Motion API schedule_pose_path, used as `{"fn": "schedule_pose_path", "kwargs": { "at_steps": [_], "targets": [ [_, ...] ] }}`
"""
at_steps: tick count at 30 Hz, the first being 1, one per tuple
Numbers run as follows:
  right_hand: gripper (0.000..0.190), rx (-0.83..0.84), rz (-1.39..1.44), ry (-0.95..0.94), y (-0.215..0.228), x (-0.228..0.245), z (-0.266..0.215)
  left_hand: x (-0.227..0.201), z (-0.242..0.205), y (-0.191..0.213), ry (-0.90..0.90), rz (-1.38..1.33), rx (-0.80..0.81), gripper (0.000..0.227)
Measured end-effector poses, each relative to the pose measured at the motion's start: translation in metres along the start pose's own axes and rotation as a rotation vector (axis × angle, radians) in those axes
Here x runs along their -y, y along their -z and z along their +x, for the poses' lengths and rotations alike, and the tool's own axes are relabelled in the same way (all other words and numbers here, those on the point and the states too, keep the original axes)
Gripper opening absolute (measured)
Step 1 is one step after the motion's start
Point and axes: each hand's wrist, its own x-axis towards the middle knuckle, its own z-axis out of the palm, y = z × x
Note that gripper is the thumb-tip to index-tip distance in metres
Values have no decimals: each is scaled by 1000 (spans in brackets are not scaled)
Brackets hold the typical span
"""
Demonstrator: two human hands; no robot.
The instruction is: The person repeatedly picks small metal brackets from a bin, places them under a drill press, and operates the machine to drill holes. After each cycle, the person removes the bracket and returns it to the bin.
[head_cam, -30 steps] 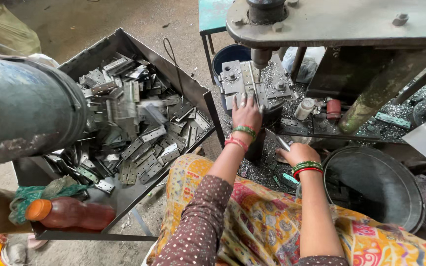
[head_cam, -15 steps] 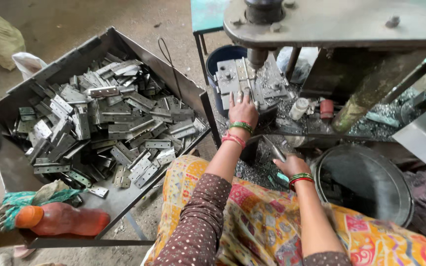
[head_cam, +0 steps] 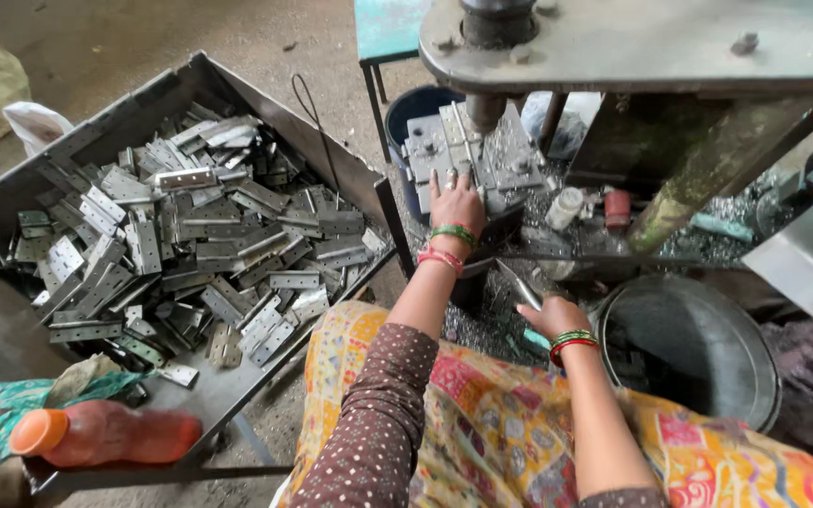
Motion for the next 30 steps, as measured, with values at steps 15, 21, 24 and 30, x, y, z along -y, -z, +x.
{"fn": "schedule_pose_path", "kwargs": {
  "at_steps": [15, 21, 24, 30],
  "targets": [
    [64, 71, 16, -74, 9, 8, -5, 13, 20, -3, -22, -2, -55, 38],
    [66, 36, -105, -36, 36, 17, 8, 17, 47, 0, 71, -15, 169, 37],
    [71, 46, -50, -12, 2, 5, -1, 16, 56, 0, 28, 40, 136, 37],
    [67, 81, 45, -71, -1, -1, 3, 16, 54, 4, 27, 25, 126, 39]
  ]
}}
